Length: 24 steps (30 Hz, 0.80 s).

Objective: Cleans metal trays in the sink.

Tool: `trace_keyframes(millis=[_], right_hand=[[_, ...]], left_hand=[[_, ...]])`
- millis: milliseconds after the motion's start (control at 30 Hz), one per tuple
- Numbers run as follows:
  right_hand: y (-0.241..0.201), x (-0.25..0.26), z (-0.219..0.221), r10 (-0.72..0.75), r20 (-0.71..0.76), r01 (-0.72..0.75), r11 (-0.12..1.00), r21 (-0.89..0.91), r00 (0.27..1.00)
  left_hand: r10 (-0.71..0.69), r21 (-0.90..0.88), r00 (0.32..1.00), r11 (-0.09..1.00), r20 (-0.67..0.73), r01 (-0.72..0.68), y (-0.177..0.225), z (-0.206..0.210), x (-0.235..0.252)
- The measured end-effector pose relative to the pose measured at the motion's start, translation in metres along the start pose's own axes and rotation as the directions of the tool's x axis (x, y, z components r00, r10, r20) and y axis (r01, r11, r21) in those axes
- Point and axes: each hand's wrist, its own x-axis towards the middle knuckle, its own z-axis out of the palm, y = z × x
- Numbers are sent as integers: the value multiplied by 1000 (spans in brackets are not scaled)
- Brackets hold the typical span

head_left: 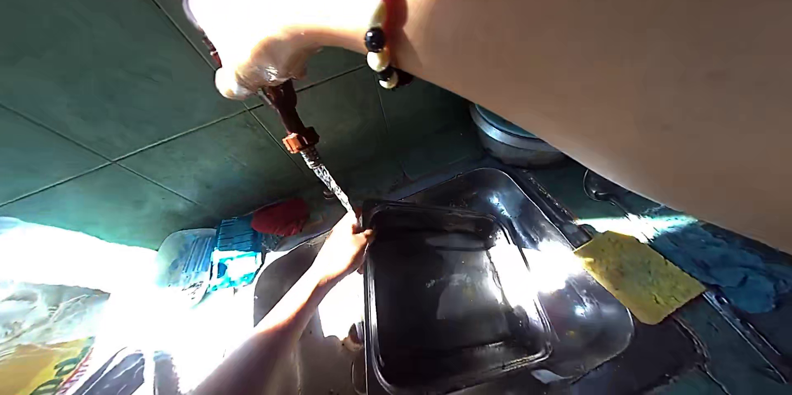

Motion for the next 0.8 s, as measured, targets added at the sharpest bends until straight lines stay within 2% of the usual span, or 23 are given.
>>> trace_keyframes(millis=[33,100,167,300,333,400,433,467,500,533,567,600,633,667,700,733,767,800], right_hand=[[12,16,5,-13,-6,13,1000,17,1000],[36,42,8,-64,-41,60,994,-93,997],[42,40,4,-84,-49,71,972,-223,995],[46,28,1,-42,-4,39,957,-288,999],[55,29,7,-59,-21,50,959,-280,998],[71,18,24,-182,-157,148,967,-207,971],[67,5,33,-241,-256,228,970,-81,936],[48,-18,35,-205,-284,259,952,166,937],[26,-40,46,-87,-358,273,816,509,930],[5,-55,67,155,-415,287,510,811,897],[-15,-65,90,461,-326,282,165,945,825],[-29,-67,118,687,-124,274,-113,955,716],[-34,-64,154,747,45,294,-315,902,663],[-33,-70,198,659,102,313,-481,819,745],[-28,-80,239,510,34,288,-538,792,860],[-43,-81,237,574,184,137,-470,872,798],[-54,-84,226,645,258,-40,-332,942,720],[-59,-92,219,634,227,-176,-143,974,739]], left_hand=[[-102,33,994,994,35,100,-9,4,-5],[-266,128,956,960,121,250,-34,9,-10],[-374,282,910,905,177,317,-51,12,-14],[-471,554,849,785,241,278,-49,1,-11],[-480,583,844,766,241,269,-40,-5,-9],[-456,565,854,786,252,253,-17,-18,-2],[-416,479,875,838,249,262,-6,-23,-1],[-370,310,904,904,217,295,4,-27,-1],[-328,35,931,945,161,326,12,-30,-1],[-293,-269,951,912,99,309,20,-31,-1],[-265,-514,962,817,66,261,28,-31,-2],[-231,-680,971,705,51,204,37,-32,-3],[-194,-783,979,600,56,163,43,-32,-5],[-218,-840,975,524,29,143,48,-29,-7],[-314,-865,949,485,-33,131,52,-23,-9],[-411,-866,906,485,-101,123,53,-17,-11],[-482,-857,862,500,-157,123,50,-11,-13],[-505,-849,848,508,-159,143,46,-7,-18]])
